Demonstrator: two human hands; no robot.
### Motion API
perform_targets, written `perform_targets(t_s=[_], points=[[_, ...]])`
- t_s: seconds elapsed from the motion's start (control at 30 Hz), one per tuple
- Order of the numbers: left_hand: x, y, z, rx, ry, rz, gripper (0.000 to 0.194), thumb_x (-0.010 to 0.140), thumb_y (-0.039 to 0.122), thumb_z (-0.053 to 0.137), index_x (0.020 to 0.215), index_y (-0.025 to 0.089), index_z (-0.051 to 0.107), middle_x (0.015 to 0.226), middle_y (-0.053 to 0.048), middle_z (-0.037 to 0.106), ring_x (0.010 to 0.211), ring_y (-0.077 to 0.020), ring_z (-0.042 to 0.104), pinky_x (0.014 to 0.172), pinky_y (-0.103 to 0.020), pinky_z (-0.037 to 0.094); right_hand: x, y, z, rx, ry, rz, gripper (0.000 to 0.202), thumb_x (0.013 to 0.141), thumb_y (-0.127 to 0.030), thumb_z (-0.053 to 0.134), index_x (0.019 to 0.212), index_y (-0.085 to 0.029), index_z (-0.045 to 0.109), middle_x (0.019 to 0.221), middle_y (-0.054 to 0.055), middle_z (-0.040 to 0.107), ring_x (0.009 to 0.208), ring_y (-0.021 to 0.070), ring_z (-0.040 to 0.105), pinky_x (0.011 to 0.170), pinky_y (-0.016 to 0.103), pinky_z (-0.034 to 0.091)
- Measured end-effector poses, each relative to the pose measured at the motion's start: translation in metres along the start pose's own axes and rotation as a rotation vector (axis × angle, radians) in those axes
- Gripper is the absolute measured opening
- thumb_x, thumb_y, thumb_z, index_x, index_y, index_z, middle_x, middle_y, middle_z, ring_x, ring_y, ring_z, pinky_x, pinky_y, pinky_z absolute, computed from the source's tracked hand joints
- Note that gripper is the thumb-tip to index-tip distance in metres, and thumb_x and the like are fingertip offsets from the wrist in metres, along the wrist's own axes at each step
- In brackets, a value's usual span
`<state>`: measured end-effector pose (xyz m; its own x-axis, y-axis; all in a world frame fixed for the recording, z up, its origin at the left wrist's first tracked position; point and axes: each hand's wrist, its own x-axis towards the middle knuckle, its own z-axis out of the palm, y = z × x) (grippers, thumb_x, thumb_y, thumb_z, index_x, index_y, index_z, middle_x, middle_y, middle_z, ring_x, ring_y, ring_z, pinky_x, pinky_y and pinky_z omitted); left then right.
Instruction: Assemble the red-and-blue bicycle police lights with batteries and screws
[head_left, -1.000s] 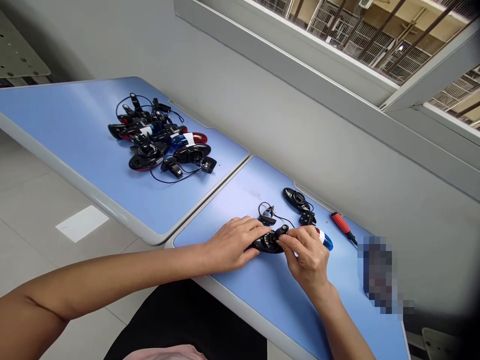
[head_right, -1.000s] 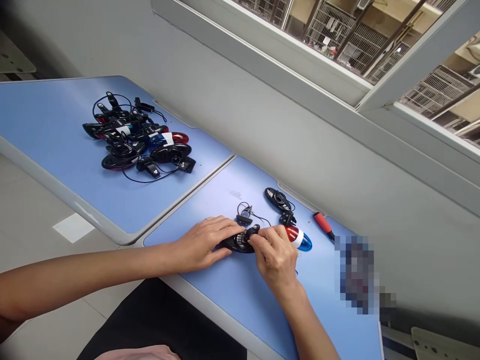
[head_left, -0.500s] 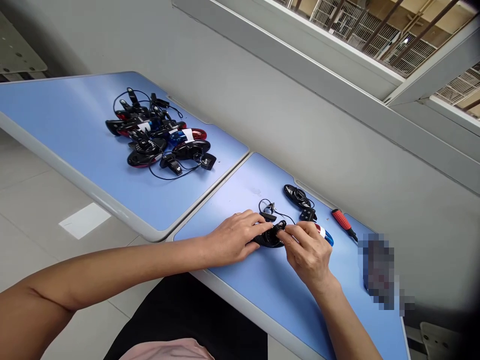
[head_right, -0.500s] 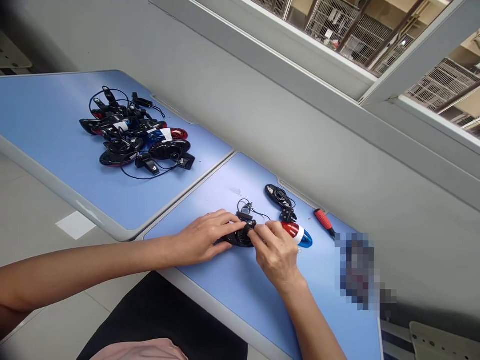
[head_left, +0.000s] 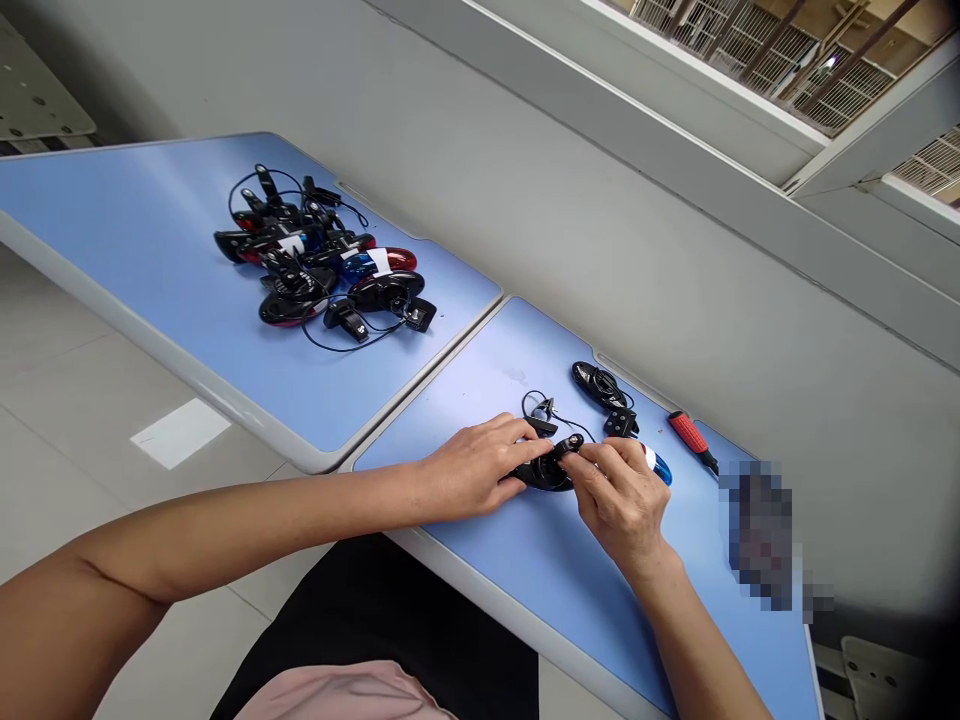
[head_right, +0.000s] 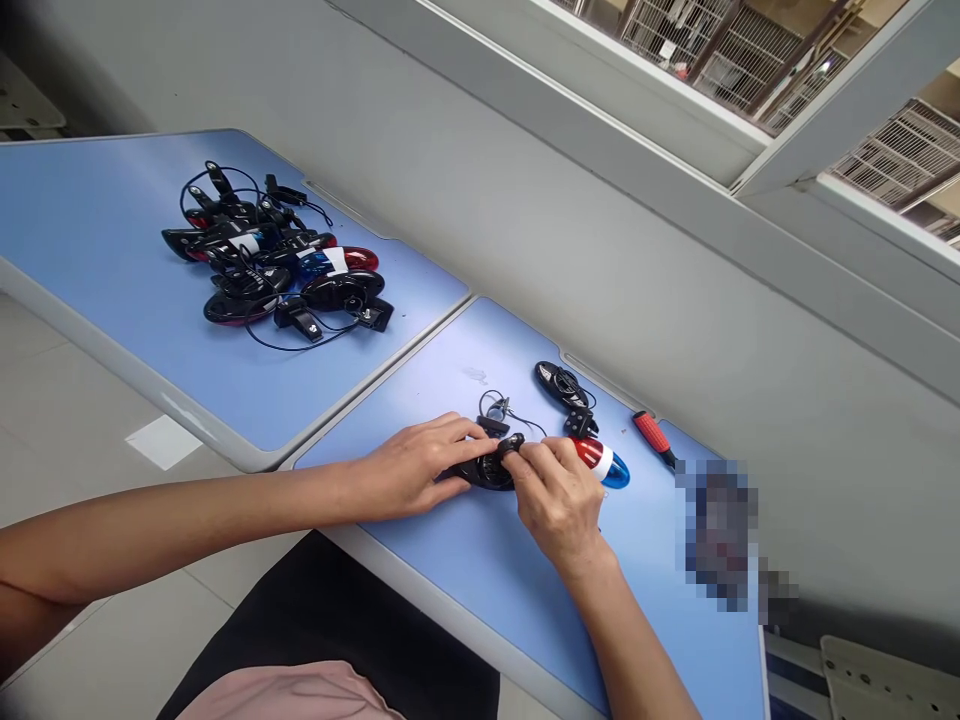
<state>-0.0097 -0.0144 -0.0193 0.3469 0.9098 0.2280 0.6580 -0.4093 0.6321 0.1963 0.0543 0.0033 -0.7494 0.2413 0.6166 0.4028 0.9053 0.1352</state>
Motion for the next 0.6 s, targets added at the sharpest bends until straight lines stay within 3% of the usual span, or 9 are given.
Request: perform_targets(t_s=[0.13,0.4,0.6], points=[[-0.0002,0.0011,-0.0011,0.002,-0.01,-0.026,0.05,0.081,0.011,0.065,0.129,0.022,0.054,0.118,-0.007,0.061,0.111,-0.0247,0.055,0.093,-0.037,0.05,-0.0025,0.0013,0.001,-0.005,0.005,0.027,0.016,0.085,-0.006,0.062,0.086,-0.021,0.066,0.074,0.001,0.067,0.075,0.0155,0.053,0.066,0.027,0.042],[0.0014,0.0021,-0.002,-0.046,-0.005,-0.025,0.051,0.08,0.009,0.064,0.128,0.022,0.054,0.117,-0.007,0.061,0.11,-0.0242,0.056,0.095,-0.037,0.05,-0.005,0.0021,0.0001,-0.054,0.071,-0.082,0.024,0.083,-0.001,0.058,0.086,-0.022,0.067,0.074,0.0,0.068,0.077,0.0144,0.056,0.067,0.026,0.043],[0.002,0.0035,-0.003,-0.052,-0.016,-0.027,0.051,0.08,0.007,0.065,0.128,0.02,0.055,0.117,-0.008,0.062,0.109,-0.0246,0.056,0.095,-0.037,0.049,-0.0049,0.0011,-0.0024,-0.037,0.054,-0.053,0.021,0.083,-0.003,0.059,0.083,-0.022,0.067,0.074,0.0,0.069,0.077,0.0153,0.055,0.065,0.026,0.042]])
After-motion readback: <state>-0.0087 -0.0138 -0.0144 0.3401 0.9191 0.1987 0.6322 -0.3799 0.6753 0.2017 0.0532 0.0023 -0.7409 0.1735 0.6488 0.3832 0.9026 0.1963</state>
